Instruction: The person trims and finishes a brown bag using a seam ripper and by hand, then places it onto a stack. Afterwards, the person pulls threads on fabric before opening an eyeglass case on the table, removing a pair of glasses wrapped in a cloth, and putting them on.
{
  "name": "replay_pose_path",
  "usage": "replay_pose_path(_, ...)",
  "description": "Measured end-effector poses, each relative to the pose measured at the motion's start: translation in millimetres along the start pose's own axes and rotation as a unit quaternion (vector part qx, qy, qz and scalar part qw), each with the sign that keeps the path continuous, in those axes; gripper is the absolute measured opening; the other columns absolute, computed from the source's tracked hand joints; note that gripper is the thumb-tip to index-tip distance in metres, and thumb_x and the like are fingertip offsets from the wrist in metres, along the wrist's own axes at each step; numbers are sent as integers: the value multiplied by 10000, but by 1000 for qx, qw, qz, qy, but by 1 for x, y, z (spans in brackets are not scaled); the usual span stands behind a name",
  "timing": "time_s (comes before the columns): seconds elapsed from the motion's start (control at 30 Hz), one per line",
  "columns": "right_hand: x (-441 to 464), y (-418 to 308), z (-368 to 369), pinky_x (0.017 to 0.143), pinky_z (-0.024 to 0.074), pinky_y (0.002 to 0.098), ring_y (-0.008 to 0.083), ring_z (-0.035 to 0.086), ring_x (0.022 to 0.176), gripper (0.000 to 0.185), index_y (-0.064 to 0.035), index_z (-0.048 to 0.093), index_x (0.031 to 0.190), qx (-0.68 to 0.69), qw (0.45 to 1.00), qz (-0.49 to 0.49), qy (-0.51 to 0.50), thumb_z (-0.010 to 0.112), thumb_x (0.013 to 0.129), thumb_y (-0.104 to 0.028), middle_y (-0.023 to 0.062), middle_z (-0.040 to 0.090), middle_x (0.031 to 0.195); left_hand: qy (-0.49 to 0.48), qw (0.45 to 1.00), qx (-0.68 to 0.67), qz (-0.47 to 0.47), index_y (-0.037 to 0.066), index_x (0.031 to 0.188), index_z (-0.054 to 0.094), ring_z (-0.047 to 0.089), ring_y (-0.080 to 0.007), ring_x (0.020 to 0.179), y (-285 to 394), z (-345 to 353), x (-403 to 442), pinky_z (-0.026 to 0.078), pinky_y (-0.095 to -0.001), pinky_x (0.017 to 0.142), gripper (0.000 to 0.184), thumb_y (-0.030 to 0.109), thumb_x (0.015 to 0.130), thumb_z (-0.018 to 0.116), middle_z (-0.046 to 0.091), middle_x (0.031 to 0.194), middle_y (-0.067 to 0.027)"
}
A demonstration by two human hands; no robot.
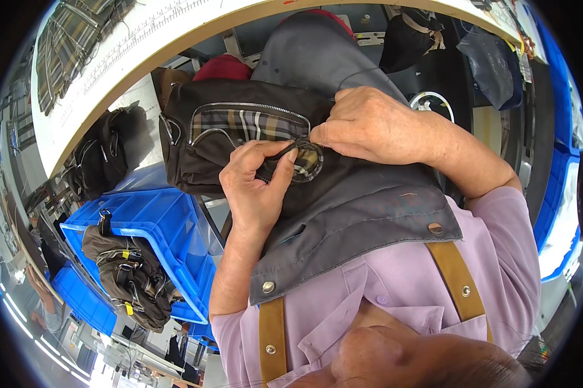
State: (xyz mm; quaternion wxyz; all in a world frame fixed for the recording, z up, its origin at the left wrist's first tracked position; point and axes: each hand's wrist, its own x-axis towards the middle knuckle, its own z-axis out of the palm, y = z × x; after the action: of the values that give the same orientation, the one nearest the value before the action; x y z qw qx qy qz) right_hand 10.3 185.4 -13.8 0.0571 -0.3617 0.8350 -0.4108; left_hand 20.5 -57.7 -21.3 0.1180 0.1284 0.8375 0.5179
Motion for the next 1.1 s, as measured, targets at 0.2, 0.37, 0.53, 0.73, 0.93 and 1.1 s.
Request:
replay_pose_path(0.2, 1, 0, -1, 693, 510, 401, 288, 625, 630, 92, -48, 601, 868, 17, 1000, -2, 1, 679, 824, -70, 84, 586, 626, 1, 1000, -2, 1, 36, 903, 743, 657, -207, 784, -2, 0, 0, 466, -307, 807, 131, 57, 781, 786, 738, 843, -75)
replay_pose_path(0.37, 1, 0, -1, 704, 513, 408, 292, 634, 650, 90, -46, 607, 874, 21, 1000, 4, -2, 678, 825, -72, 92, 596, 636, -2, 1000, -3, -1, 36, 903, 743, 656, -207, 778, -1, 0, 1, 464, -304, 806, 133, 58, 780, 789, 738, 844, -75)
replay_pose_path(0.53, 2, -1, -4, 707, 511, 413, 296, 627, 642, 89, -44, 608, 862, 12, 1000, 3, -17, 682, 821, -72, 96, 590, 631, 2, 1000, -6, 7, 40, 903, 744, 659, -205, 782, -3, 0, 0, 464, -305, 808, 131, 57, 782, 790, 737, 841, -73)
replay_pose_path(0.73, 4, 2, -5, 705, 509, 414, 300, 618, 633, 90, -49, 609, 870, 22, 1000, -3, -22, 684, 828, -73, 98, 580, 626, -24, 1000, -2, 14, -20, 937, 728, 640, -146, 809, -3, -3, 1, 479, -256, 764, 138, 38, 820, 772, 714, 877, -84)
replay_pose_path(0.93, 4, 4, -3, 707, 508, 416, 299, 620, 642, 92, -61, 618, 904, 37, 999, 3, -27, 683, 841, -77, 94, 583, 637, -21, 1000, -21, -4, 34, 909, 752, 667, -206, 796, -3, -3, 2, 488, -306, 789, 125, 72, 795, 788, 737, 852, -79)
replay_pose_path(1.1, 3, 9, 2, 704, 506, 418, 294, 627, 660, 100, -69, 613, 929, 52, 998, 0, -22, 677, 855, -85, 84, 599, 667, -35, 999, -38, -15, 27, 921, 753, 667, -204, 797, -3, -4, 3, 492, -309, 779, 132, 83, 806, 785, 737, 855, -84)
